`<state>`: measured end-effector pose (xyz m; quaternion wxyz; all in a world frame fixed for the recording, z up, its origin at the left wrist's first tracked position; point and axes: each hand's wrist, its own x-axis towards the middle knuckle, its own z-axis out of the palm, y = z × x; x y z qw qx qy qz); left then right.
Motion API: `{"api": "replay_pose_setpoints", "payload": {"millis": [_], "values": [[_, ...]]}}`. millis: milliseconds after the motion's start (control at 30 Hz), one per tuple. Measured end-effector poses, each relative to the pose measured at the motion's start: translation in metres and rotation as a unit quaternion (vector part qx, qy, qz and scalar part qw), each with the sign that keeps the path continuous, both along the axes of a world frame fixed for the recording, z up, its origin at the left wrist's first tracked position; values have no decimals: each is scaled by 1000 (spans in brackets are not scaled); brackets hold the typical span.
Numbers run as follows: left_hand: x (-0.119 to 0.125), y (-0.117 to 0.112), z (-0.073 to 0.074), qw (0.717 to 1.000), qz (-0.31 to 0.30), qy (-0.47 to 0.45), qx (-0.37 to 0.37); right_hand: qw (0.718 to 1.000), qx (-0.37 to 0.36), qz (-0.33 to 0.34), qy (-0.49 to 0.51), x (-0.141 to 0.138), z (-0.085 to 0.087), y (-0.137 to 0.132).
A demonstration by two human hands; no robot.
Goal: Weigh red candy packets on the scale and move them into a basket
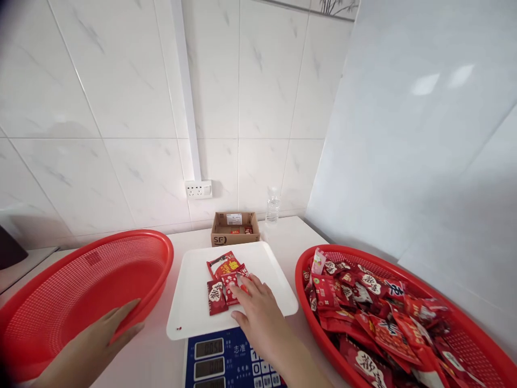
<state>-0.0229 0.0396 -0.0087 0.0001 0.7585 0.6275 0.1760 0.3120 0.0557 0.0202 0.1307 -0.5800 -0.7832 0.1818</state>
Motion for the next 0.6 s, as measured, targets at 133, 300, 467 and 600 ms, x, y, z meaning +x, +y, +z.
{"api": "replay_pose_setpoints", "payload": {"millis": [133, 300, 467, 600], "values": [[43, -3, 29, 998, -27, 13, -49, 1000, -1, -7, -14, -8, -5, 16], [106, 14, 46, 958, -268, 55, -90, 1000, 18, 0, -18, -8, -9, 21], [140, 47, 38, 948, -300, 74, -73, 998, 49, -15, -30, -9, -6, 20], [154, 59, 35, 956, -275, 72, -72, 998, 48, -39, -23, -6, -5, 20]]}}
